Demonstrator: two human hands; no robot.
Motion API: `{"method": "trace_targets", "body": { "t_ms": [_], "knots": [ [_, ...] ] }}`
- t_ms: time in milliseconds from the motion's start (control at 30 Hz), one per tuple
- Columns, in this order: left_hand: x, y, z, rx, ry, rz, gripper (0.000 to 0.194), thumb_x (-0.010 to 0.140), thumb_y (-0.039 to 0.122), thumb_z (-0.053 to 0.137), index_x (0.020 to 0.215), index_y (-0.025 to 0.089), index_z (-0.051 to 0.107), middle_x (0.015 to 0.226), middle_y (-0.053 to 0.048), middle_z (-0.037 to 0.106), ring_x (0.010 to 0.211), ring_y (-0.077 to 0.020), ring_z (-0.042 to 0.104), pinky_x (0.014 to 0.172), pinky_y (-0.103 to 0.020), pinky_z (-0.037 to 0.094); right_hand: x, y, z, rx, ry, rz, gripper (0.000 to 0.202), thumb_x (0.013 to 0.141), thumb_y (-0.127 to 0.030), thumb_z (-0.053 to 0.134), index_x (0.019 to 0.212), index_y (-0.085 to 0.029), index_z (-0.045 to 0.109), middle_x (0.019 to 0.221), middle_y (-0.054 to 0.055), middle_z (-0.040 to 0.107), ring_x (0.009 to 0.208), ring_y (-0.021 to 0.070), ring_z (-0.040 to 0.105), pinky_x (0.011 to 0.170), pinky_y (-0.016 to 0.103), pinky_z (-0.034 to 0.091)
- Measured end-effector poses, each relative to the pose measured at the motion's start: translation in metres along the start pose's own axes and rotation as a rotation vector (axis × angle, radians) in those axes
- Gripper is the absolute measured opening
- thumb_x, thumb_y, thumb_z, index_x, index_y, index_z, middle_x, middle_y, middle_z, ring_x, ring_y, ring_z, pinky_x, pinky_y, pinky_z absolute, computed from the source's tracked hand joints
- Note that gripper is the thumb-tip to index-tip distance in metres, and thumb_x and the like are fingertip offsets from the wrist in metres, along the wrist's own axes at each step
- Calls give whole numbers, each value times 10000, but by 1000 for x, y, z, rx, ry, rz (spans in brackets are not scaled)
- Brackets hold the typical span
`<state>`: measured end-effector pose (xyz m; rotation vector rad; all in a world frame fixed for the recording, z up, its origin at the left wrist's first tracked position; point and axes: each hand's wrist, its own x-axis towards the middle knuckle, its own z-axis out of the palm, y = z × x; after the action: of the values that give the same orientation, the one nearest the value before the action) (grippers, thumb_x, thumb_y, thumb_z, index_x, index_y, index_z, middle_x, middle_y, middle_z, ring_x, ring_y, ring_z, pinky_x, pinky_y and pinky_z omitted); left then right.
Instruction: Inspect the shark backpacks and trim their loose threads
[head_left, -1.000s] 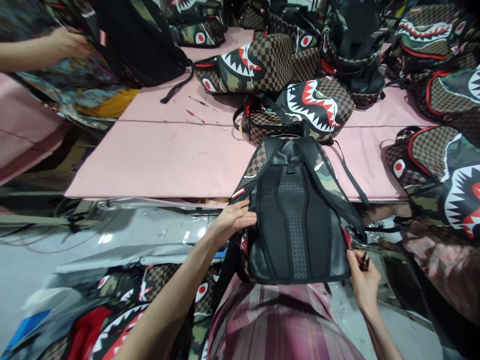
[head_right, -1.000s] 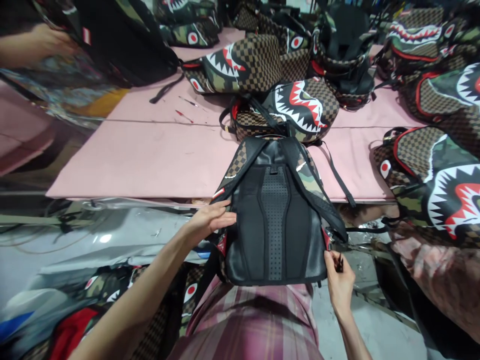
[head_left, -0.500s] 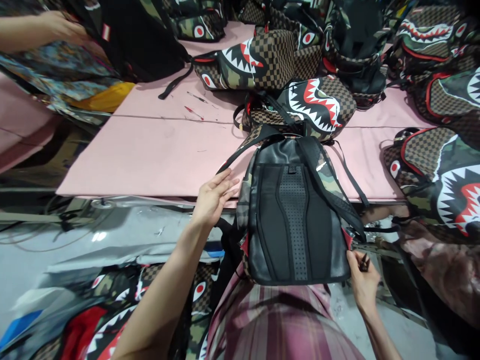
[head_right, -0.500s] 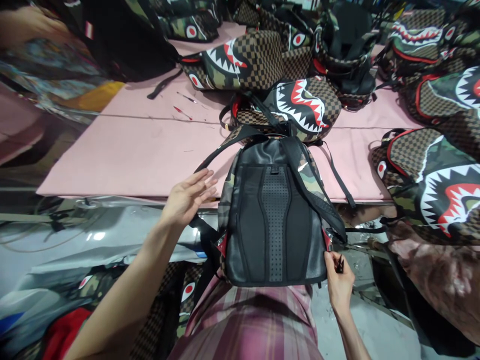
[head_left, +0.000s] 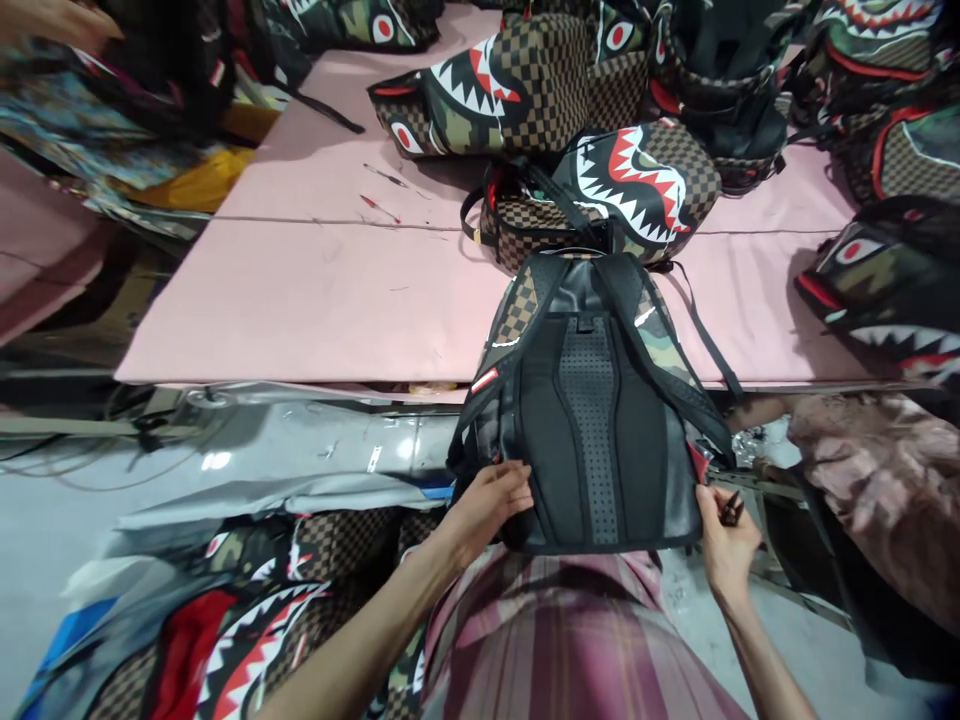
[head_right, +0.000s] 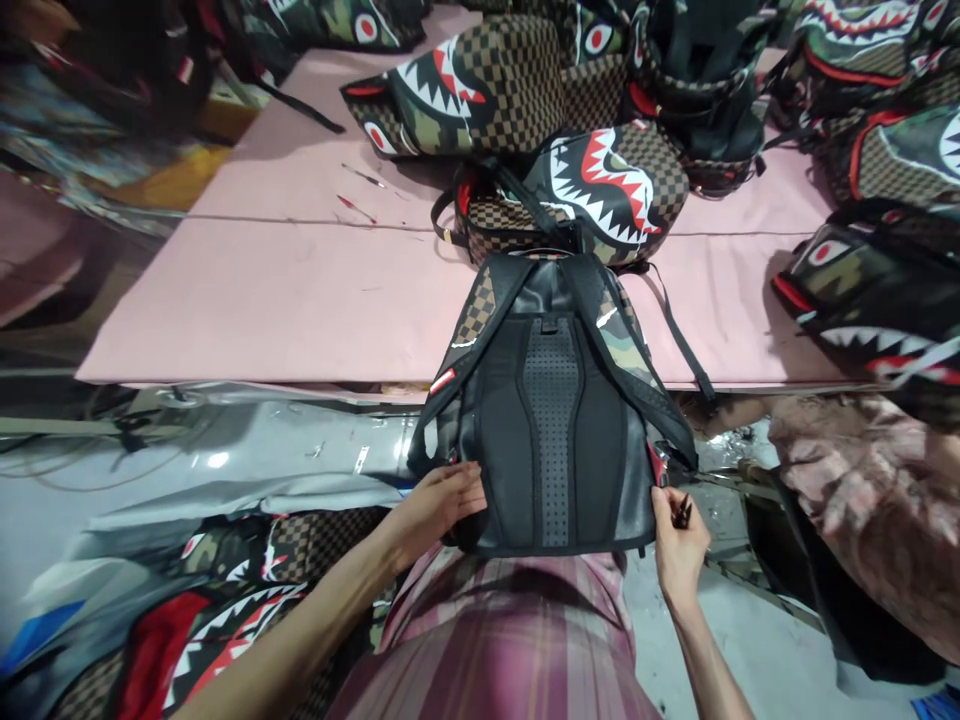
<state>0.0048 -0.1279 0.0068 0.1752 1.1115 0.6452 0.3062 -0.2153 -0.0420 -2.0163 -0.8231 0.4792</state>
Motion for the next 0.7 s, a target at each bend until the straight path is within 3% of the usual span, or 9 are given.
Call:
{"method": "trace_targets", "body": {
  "t_ms": [200, 300, 433, 567, 700],
  "knots": [
    [7, -10, 5, 39, -12, 34, 287, 624, 251, 752, 623, 148, 483, 563, 28, 547, 497, -72, 551, 490, -176, 481, -1, 1, -1, 4, -21, -2, 319, 733, -450, 598, 778, -134, 595, 665, -4, 544, 619, 121, 465, 607, 246, 376],
    [12, -11, 8, 47, -30, 35, 255, 625, 254, 745, 762, 151, 557, 683, 4, 622, 553, -93, 588, 490, -191, 496, -2, 2, 1, 12, -16, -7, 323, 730, -451, 601, 779, -132, 597, 665, -1, 551, 624, 125, 473, 611, 247, 382],
    [20, -12, 14, 106, -77, 78, 428, 653, 270, 715, 1040, 175, 560, 940, -55, 675, 717, -153, 642, 628, -275, 542, -2, 4, 1, 2, -20, -19, 327, 730, -452, 599, 782, -129, 600, 660, 3, 556, 624, 129, 481, 610, 246, 390],
    [24, -21, 16, 251, -66, 273, 521, 681, 266, 667, 1163, 154, 505, 1134, -96, 627, 1010, -229, 595, 860, -352, 488, 1, 4, -6, -60, -53, -68, 320, 749, -450, 582, 768, -131, 601, 644, 0, 551, 599, 126, 484, 584, 237, 390],
    [28, -35, 16, 619, 59, 494, 476, 728, 220, 566, 1190, 128, 495, 1224, -110, 577, 1131, -229, 525, 988, -365, 387, 7, -24, -6, -252, -88, -342, 289, 802, -425, 536, 811, -152, 631, 692, 20, 610, 574, 125, 518, 578, 232, 394]
  ]
}}
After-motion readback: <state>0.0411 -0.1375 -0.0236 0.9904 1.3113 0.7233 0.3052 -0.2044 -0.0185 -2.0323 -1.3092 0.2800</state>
